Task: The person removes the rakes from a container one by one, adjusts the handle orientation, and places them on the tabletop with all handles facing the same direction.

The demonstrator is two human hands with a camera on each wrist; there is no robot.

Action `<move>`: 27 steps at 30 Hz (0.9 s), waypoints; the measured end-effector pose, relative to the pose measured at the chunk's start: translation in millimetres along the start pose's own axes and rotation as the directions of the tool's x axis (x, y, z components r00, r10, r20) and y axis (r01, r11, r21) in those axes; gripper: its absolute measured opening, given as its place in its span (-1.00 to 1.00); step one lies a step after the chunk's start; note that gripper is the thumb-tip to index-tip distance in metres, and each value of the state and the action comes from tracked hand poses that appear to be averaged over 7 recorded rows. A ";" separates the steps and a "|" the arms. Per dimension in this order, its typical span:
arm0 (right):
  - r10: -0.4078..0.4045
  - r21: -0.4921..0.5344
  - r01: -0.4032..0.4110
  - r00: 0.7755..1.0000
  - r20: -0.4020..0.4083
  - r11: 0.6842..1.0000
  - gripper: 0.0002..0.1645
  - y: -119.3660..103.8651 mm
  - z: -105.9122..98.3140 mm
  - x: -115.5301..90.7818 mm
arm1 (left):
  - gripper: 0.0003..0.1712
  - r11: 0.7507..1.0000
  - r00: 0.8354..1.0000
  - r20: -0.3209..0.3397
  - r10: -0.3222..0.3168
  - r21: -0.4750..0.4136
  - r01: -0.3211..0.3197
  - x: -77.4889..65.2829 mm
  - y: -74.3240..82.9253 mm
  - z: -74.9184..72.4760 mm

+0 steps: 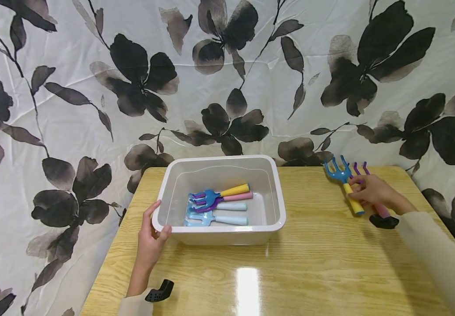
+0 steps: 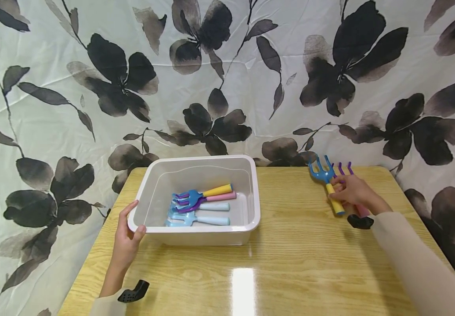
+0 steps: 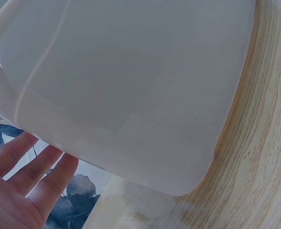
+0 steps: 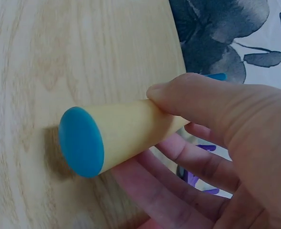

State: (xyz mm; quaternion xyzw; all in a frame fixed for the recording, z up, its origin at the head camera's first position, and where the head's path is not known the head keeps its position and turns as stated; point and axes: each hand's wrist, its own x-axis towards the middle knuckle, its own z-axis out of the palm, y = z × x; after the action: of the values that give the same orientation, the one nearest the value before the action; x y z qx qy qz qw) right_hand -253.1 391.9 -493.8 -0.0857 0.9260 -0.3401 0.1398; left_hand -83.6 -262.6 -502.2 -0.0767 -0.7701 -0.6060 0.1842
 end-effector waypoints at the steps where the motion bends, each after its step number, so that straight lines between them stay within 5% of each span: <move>1: 0.000 -0.009 0.000 1.000 -0.002 1.000 -0.29 1.7 0.7 0.8 | -0.16 1.000 1.000 0.000 -0.001 -0.003 0.001 0.1 0.1 0.0; 8: 0.008 -0.087 -0.007 1.000 0.004 0.996 -0.35 7.5 4.0 4.6 | -0.17 1.000 1.000 -0.006 -0.003 -0.009 0.003 0.5 2.2 0.3; 27: 0.058 0.041 -0.062 0.994 0.095 0.997 -0.32 2.2 -0.4 -3.8 | -0.14 1.000 1.000 -0.001 -0.020 0.002 0.020 1.6 3.4 1.4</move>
State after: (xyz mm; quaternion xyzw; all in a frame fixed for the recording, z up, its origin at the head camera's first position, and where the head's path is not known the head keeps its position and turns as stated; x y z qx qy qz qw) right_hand -249.7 394.8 -494.1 -0.0707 0.9128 -0.3517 0.1951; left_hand -84.2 -260.5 -498.8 -0.0687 -0.7714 -0.6070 0.1785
